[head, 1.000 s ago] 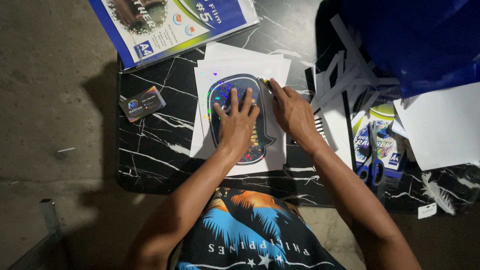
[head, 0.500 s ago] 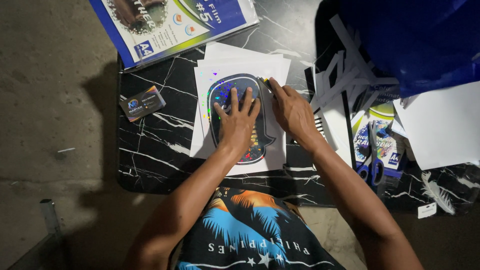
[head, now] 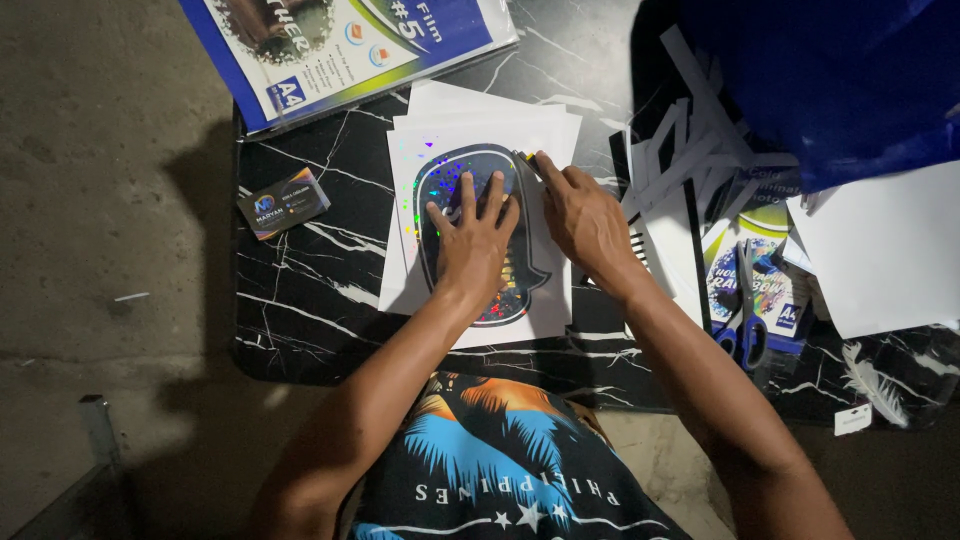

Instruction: Cutting out printed holographic labels from a sheet of paper using a utility knife.

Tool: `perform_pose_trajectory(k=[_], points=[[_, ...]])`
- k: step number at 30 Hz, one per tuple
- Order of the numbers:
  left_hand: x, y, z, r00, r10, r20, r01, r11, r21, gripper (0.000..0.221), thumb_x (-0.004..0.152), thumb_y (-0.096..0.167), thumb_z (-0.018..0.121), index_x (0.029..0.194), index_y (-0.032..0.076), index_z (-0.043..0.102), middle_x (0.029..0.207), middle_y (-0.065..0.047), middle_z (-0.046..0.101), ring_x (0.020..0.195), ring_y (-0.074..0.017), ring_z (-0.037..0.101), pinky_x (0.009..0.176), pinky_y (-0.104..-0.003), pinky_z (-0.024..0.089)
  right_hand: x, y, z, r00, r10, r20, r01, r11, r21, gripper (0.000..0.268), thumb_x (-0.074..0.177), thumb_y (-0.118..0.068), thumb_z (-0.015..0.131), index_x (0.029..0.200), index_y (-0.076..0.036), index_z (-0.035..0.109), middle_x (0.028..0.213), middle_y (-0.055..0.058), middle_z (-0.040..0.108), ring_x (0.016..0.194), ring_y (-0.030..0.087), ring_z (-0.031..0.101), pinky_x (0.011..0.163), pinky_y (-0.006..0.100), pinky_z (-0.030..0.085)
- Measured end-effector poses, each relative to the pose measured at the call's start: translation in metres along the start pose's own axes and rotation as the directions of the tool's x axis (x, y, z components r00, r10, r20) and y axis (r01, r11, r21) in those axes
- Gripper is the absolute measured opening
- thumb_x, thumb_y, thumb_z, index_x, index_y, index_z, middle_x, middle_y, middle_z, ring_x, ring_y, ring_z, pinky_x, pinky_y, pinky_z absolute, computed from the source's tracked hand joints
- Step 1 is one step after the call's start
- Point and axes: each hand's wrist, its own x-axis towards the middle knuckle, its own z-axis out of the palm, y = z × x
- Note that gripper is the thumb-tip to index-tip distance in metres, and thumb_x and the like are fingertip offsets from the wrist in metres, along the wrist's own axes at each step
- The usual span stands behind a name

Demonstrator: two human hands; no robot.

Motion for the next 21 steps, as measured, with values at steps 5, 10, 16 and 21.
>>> perform_pose_trajectory(k=[5,10,16,21], points=[[-0.001,-0.001,0.003,0.999,0.004,-0.038,-0.004,1.0,-0.014,0.114,0.059,0.039,0.096,0.155,0.016,0.038,0.167,-0.015,0.012,0.15,-0.0512,0.011,0.102,-0.083,0.032,0.003,-0.006,-0.004,0.999,0.026,0.048,-0.024,0.999,-0.035,0.051,0.1,-0.016,0.059,0.15,-0.009,0.052,0.1,0.022,0.066,0.077,0.041,0.068,0.067,0.05,0.054],[0.003,-0.003,0.023,0.996,0.003,-0.093,-0.004,1.0,-0.009,0.102,0.062,0.035,0.095,0.15,0.018,0.045,0.167,-0.015,0.014,0.15,-0.0508,0.012,0.101,-0.084,0.032,0.004,-0.008,-0.003,0.998,0.025,0.064,-0.02,0.997,-0.073,0.051,0.101,-0.016,0.058,0.151,-0.009,0.05,0.098,0.024,0.067,0.072,0.041,0.069,0.063,0.05,0.054],[0.0,-0.003,0.006,0.998,-0.011,-0.054,0.008,0.998,-0.067,0.106,0.059,0.034,0.096,0.151,0.017,0.046,0.167,-0.013,0.012,0.151,-0.0486,0.011,0.104,-0.083,0.029,0.004,-0.005,0.0,0.998,0.002,0.058,0.006,0.99,-0.139,0.052,0.1,-0.013,0.057,0.151,-0.009,0.05,0.098,0.024,0.068,0.072,0.04,0.07,0.061,0.049,0.056],[-0.001,-0.002,0.002,1.0,-0.015,-0.01,0.014,0.996,-0.086,0.108,0.059,0.036,0.097,0.151,0.018,0.045,0.168,-0.013,0.01,0.152,-0.0482,0.008,0.106,-0.082,0.029,0.002,-0.002,0.001,0.998,-0.015,0.058,0.024,0.988,-0.154,0.052,0.1,-0.012,0.058,0.152,-0.009,0.05,0.097,0.023,0.068,0.07,0.04,0.07,0.06,0.049,0.056]])
